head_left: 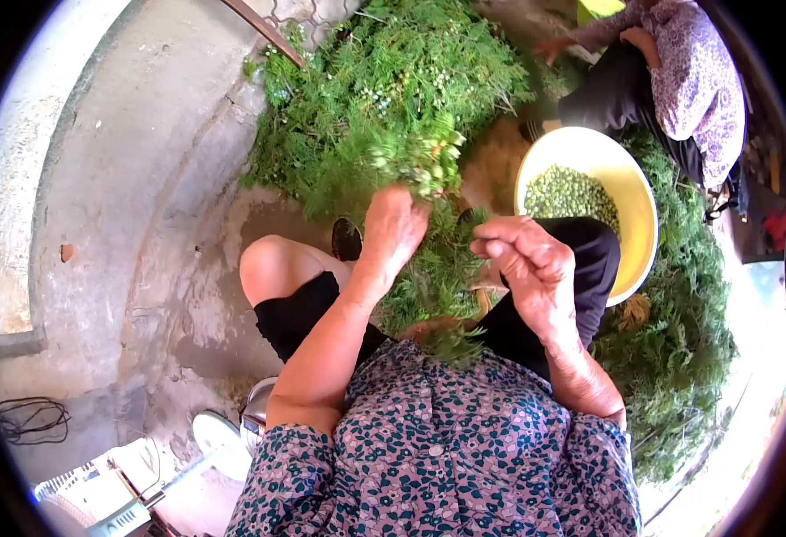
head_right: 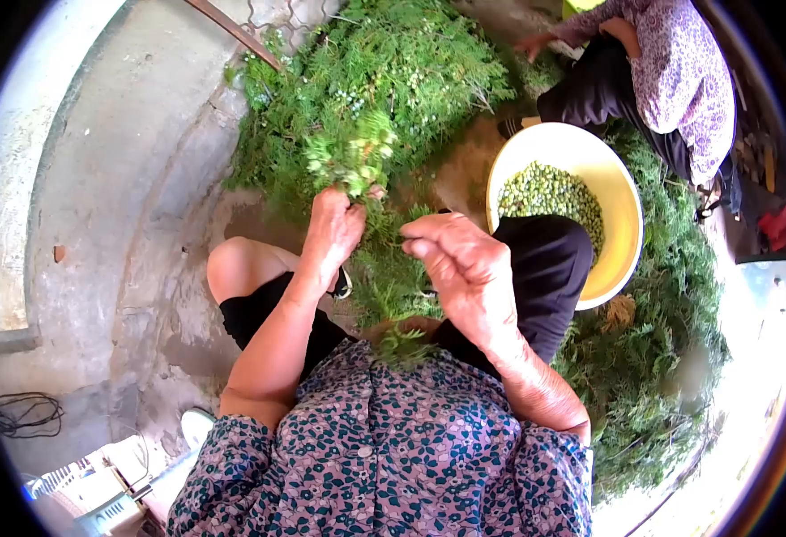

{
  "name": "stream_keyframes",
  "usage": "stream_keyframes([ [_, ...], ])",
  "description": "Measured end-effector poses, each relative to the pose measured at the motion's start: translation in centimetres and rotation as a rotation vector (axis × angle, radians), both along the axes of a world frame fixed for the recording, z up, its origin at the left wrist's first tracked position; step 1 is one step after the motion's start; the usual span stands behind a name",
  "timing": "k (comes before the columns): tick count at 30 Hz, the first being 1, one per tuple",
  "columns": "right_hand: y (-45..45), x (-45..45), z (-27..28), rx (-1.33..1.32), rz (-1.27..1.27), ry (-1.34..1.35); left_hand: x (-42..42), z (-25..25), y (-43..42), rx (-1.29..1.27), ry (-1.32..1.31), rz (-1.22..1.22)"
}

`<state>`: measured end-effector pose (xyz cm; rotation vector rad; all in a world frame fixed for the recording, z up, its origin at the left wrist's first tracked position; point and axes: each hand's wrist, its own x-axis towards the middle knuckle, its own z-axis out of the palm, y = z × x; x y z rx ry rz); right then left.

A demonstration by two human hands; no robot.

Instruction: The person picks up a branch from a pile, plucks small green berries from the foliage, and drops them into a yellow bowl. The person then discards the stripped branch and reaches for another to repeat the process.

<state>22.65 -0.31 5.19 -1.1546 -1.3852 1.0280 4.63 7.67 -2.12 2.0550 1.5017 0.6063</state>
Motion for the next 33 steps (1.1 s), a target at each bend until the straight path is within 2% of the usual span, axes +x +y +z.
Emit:
stream_keyframes([
  [1, 0.2, 0.1, -0.3, -0.061, -0.034, 0.104, 0.3, 1.0, 0.1, 0.092, 0.286, -0.014],
  [2, 0.3, 0.0, -0.3, -0.097, -0.095, 0.147, 0.3, 0.8, 0.2, 0.332, 0.262, 0.003],
  [3, 0.6, -0.1, -0.1, -0.134, -0.157, 0.189, 0.3, 1.5, 0.3, 0.342, 0.258, 0.008],
  [5, 1.0, 0.5, -0.6, -0.047, -0.19, 0.209, 0.4, 2.9, 0.3, 0.537, 0.139, 0.012],
  [6, 1.2, 0.5, -0.5, -0.031, -0.199, 0.22, 0.7, 4.0, 0.4, 0.379, 0.194, 0.023],
  [7, 1.3, 0.6, -0.4, -0.018, -0.211, 0.232, 0.8, 4.2, 0.4, 0.381, 0.193, 0.026],
  [10, 1.7, 0.4, 0.3, 0.012, -0.247, 0.234, 1.0, 4.9, -0.1, 0.405, 0.455, -0.047],
  [13, 2.3, 0.4, -0.1, 0.018, -0.286, 0.268, 1.0, 4.9, -0.6, 0.519, 0.485, -0.085],
  [17, 2.8, 1.1, -1.5, -0.039, -0.274, 0.239, 0.7, 5.0, -1.8, 0.513, 0.471, -0.107],
  [19, 3.0, 1.1, -1.6, -0.048, -0.286, 0.257, 0.7, 5.2, -2.5, 0.46, 0.496, -0.106],
  [22, 3.6, 1.2, -0.9, -0.139, -0.274, 0.291, 0.8, 6.0, -3.5, 0.332, 0.394, -0.133],
  [25, 6.0, 2.1, -1.5, -0.277, -0.106, 0.176, 0.6, 6.1, -4.3, 0.376, 0.419, -0.212],
  [27, 7.4, 2.0, -3.2, -0.403, 0.002, 0.356, 0.8, 6.2, -4.9, 0.308, 0.444, -0.23],
  [28, 7.9, 1.8, -3.8, -0.399, 0.037, 0.282, 0.9, 6.3, -5.2, 0.306, 0.455, -0.251],
  [31, 8.3, 0.7, -4.2, -0.443, 0.154, 0.585, 1.1, 6.3, -5.9, 0.31, 0.475, -0.297],
  [33, 7.8, 0.0, -3.3, -0.488, 0.143, 0.604, 1.1, 6.3, -6.4, 0.353, 0.448, -0.318],
])
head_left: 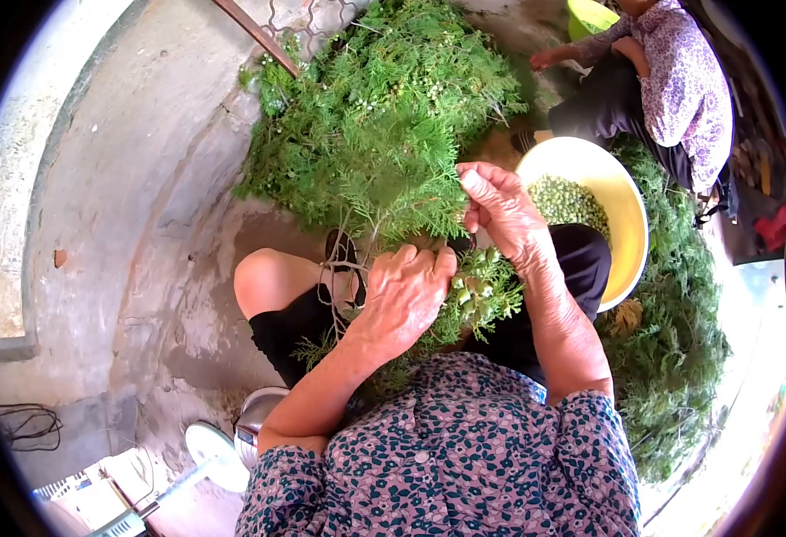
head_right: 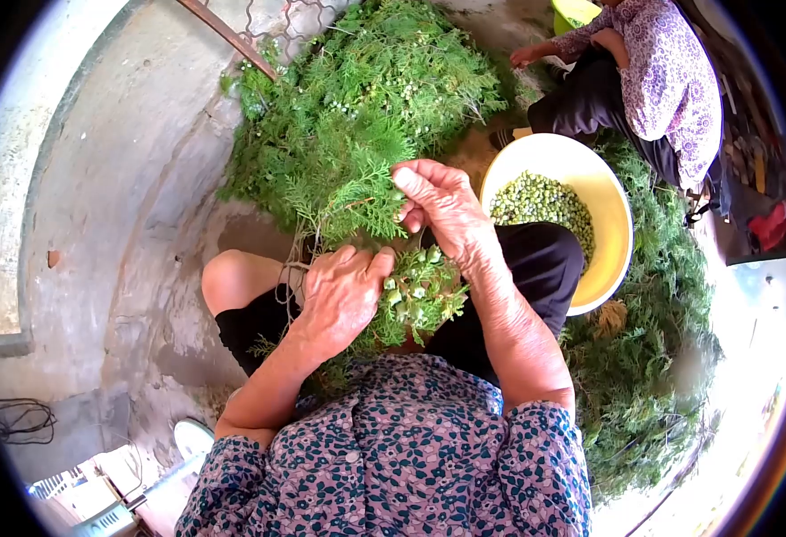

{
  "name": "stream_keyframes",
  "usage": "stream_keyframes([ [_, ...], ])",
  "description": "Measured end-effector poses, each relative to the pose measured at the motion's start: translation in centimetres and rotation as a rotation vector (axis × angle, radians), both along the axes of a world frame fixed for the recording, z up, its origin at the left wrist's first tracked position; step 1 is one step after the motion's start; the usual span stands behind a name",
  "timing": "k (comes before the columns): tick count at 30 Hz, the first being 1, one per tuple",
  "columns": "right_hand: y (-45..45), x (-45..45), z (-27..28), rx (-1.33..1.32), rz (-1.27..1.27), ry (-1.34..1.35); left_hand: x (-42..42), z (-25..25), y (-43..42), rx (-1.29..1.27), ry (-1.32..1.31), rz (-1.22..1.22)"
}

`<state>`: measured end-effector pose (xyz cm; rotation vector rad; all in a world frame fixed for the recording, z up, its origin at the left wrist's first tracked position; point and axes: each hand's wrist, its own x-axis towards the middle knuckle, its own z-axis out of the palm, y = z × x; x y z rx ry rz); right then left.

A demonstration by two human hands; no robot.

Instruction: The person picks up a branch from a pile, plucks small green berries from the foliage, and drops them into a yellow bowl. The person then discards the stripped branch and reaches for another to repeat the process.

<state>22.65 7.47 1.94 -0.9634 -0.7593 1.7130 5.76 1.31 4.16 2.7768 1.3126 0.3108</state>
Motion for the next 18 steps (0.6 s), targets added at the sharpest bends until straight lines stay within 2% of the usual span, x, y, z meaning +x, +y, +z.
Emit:
stream_keyframes([
  [2, -0.3, -0.6, -0.6, 0.014, 0.002, -0.094, -0.1, -0.3, -0.3, -0.008, 0.004, -0.012],
  [6, -1.4, -0.5, 0.7, -0.009, -0.036, -0.129, -0.6, -1.2, -0.4, 0.03, -0.176, -0.014],
  [8, -1.8, -0.4, 0.7, -0.004, -0.029, -0.154, -0.8, -1.7, -0.2, 0.121, -0.513, 0.058],
  [10, -2.2, -0.6, 0.1, 0.126, -0.063, -0.074, -0.7, -0.5, 0.0, 0.073, -0.553, 0.111],
  [11, -2.5, 0.0, 0.5, 0.047, 0.009, -0.1, -0.7, -0.1, 0.2, 0.021, -0.552, 0.131],
  [13, -2.8, -0.1, 0.6, 0.07, 0.019, -0.137, -0.7, -0.5, 0.7, -0.033, -0.55, 0.151],
  [15, -3.4, -0.3, 1.6, 0.089, 0.04, -0.164, -0.9, -2.1, 0.9, -0.237, -0.924, 0.153],
  [16, -3.6, -0.5, 1.9, 0.084, 0.038, -0.161, -1.0, -2.4, 0.7, -0.242, -0.921, 0.154],
  [18, -3.7, -0.9, 2.1, 0.057, 0.045, 0.012, -1.3, -2.7, 0.6, -0.388, -1.032, 0.176],
])
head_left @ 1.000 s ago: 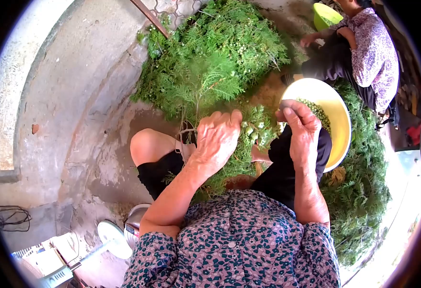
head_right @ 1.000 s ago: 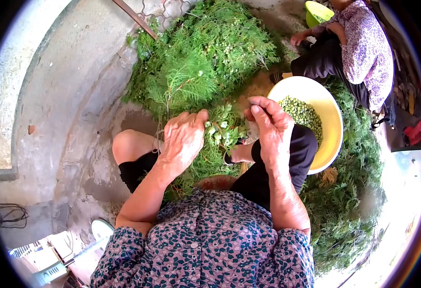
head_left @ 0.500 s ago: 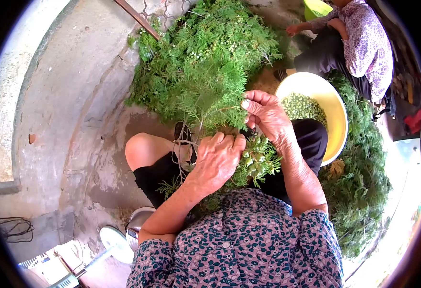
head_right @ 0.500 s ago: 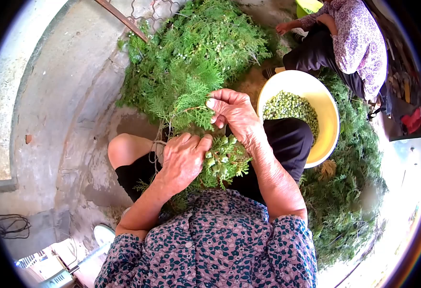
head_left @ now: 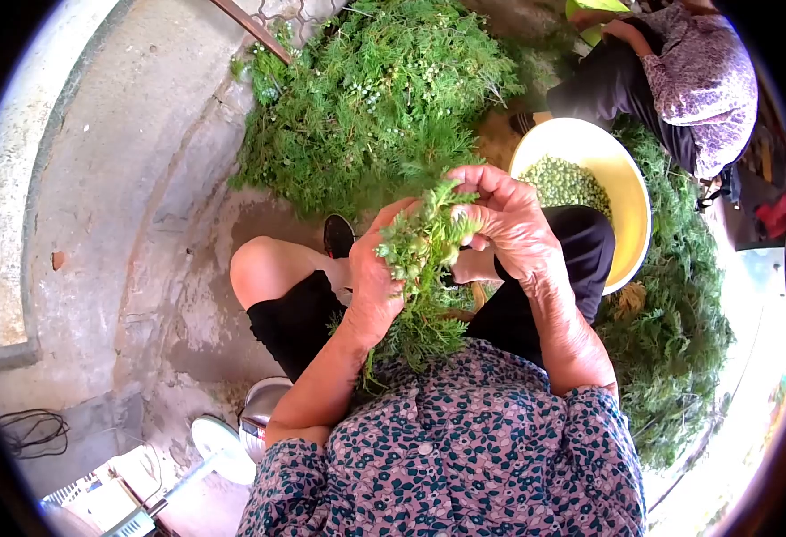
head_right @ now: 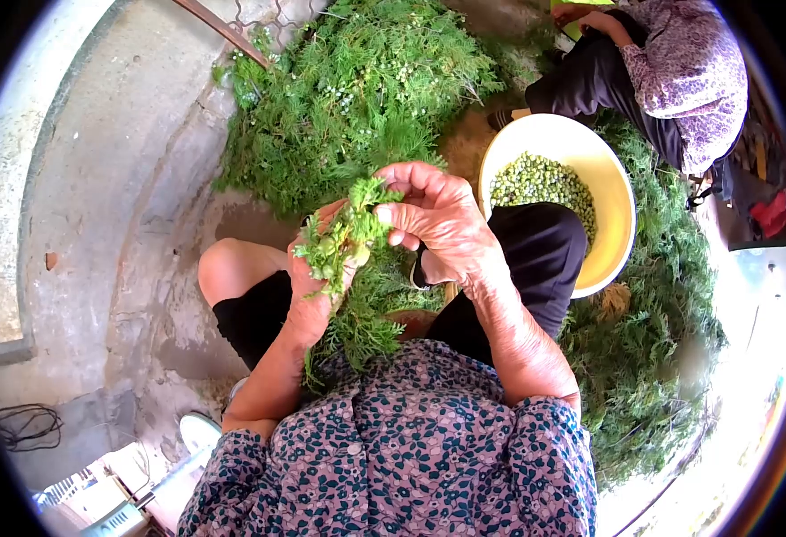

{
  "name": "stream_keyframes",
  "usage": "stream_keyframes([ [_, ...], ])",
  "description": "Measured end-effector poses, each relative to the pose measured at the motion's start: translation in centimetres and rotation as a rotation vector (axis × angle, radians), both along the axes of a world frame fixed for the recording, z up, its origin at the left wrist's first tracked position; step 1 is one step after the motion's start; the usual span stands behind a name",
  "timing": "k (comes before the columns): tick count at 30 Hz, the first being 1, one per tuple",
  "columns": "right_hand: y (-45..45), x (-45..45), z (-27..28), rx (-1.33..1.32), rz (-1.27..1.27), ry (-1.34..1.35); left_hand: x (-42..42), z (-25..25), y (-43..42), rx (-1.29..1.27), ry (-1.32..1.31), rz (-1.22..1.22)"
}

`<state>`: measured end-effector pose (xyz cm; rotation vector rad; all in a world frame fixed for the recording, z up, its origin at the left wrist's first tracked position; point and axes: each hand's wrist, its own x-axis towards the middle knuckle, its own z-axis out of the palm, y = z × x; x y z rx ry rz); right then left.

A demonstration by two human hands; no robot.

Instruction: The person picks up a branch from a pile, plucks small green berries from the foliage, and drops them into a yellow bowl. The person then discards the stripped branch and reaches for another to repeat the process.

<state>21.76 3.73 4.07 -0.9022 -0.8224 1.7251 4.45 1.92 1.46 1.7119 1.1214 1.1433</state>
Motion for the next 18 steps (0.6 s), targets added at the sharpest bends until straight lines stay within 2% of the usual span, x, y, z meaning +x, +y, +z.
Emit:
stream_keyframes([
  [1, 0.0, -0.1, 0.1, -0.034, 0.023, 0.033, 0.4, 0.6, -0.1, -0.189, -0.234, 0.02],
  [2, -0.1, -0.3, -0.1, -0.036, 0.022, 0.034, 0.2, 0.5, -0.2, -0.192, -0.233, 0.019],
  [4, -0.3, -0.6, -0.7, -0.097, 0.019, 0.143, -0.5, 0.4, -0.1, -0.379, -0.066, 0.038],
  [6, -0.3, -1.1, -0.6, -0.109, -0.039, 0.122, -0.2, 0.1, 0.2, -0.329, -0.242, 0.084],
  [8, -0.4, -0.9, -0.1, 0.007, -0.128, -0.091, -0.4, 0.4, 0.3, -0.329, -0.197, 0.1],
  [10, -0.7, -0.7, 0.0, 0.033, -0.154, -0.158, -0.6, 0.4, 0.4, -0.372, -0.231, 0.12],
  [12, -0.8, -0.6, 0.0, 0.264, -0.22, -0.362, -0.6, 1.3, 0.1, -0.419, -0.242, 0.124],
  [13, -0.9, -0.9, 0.1, 0.392, -0.257, -0.375, -0.7, 1.5, 0.0, -0.47, -0.254, 0.118],
  [14, -0.8, -0.9, 0.2, 0.435, -0.226, -0.432, -0.6, 1.4, 0.0, -0.471, -0.253, 0.114],
  [16, -0.3, -1.1, -0.2, 0.718, -0.25, -0.65, -0.4, 1.1, 0.0, -0.402, -0.249, 0.071],
  [17, -0.4, -1.4, 0.1, 0.675, -0.215, -0.658, -0.5, 1.1, 0.2, -0.371, -0.122, 0.046],
  [18, -0.5, -1.6, 0.4, 0.59, -0.174, -0.678, -0.5, 1.1, 0.2, -0.37, -0.122, 0.044],
])
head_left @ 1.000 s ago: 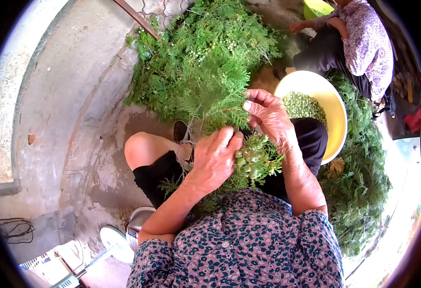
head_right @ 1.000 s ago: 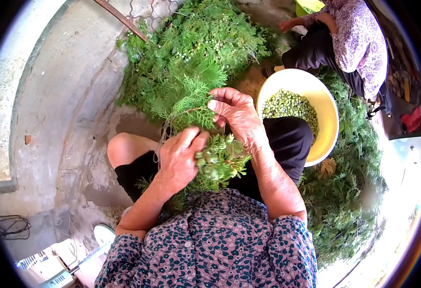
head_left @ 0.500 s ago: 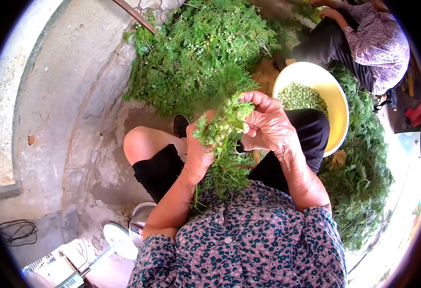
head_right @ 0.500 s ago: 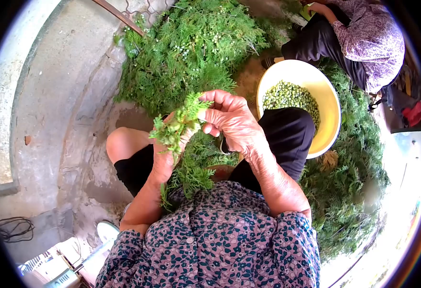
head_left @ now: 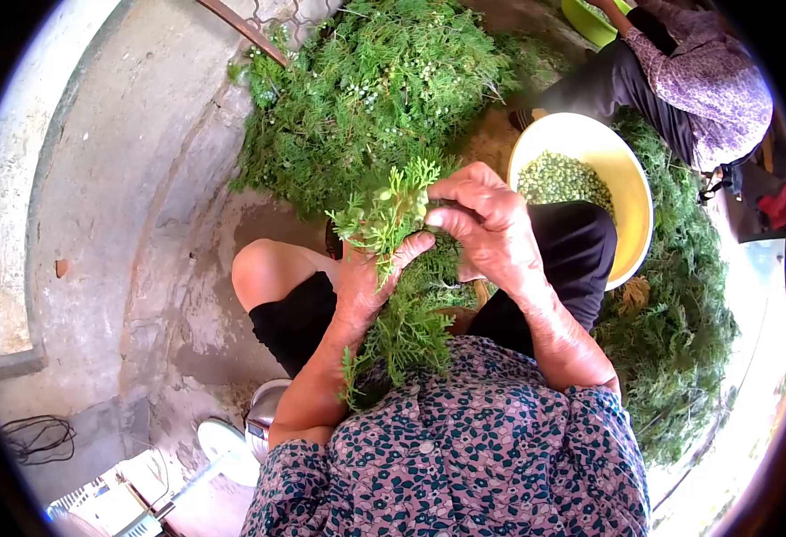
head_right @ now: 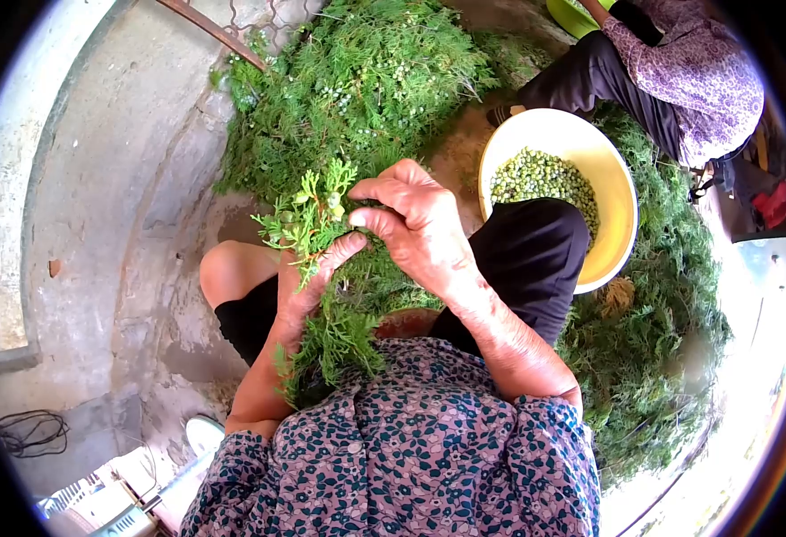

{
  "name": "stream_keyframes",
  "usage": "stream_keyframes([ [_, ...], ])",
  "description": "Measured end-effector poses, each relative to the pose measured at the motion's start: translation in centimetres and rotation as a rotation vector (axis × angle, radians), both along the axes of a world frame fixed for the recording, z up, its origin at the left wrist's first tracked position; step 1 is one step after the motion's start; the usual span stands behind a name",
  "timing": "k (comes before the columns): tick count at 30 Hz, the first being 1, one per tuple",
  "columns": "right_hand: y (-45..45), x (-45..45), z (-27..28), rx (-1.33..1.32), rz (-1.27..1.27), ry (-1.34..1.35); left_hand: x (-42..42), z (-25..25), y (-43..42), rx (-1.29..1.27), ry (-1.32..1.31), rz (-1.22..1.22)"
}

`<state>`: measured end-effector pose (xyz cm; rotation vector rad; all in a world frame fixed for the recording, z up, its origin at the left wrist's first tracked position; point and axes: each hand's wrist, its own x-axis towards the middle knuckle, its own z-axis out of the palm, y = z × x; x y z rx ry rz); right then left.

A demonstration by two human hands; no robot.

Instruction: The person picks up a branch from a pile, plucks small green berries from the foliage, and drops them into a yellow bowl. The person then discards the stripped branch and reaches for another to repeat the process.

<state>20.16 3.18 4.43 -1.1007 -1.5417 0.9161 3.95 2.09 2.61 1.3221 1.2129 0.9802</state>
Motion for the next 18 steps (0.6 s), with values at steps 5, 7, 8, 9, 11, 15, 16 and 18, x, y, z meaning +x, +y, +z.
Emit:
stream_keyframes([
  [5, 0.4, 0.6, -1.4, -0.305, 0.091, 0.129, 0.1, 0.3, -0.2, -0.045, -0.085, 0.007],
  [7, 0.2, 0.7, -1.3, -0.359, 0.125, 0.194, 0.3, 0.7, -0.5, -0.074, -0.138, 0.072],
  [8, 0.1, 0.8, -1.3, -0.413, 0.159, 0.259, 0.2, 0.5, -0.5, -0.075, -0.138, 0.071],
  [9, 0.1, 0.9, -1.4, -0.415, 0.158, 0.26, 0.1, 0.3, -0.5, -0.107, -0.155, 0.065],
  [11, 0.1, 1.0, -1.4, -0.495, 0.213, 0.365, 0.0, 0.7, -0.5, -0.183, -0.177, 0.055],
  [15, 0.2, 1.3, -2.3, -0.666, 0.279, 0.62, 0.2, 2.4, -0.8, -0.456, -0.336, 0.098],
  [16, 0.3, 1.3, -2.5, -0.72, 0.302, 0.708, -0.1, 1.9, -0.7, -0.456, -0.337, 0.098],
  [18, 0.1, 0.8, -3.0, -0.726, 0.3, 0.73, -0.8, 0.8, -0.4, -0.488, -0.229, 0.007],
])
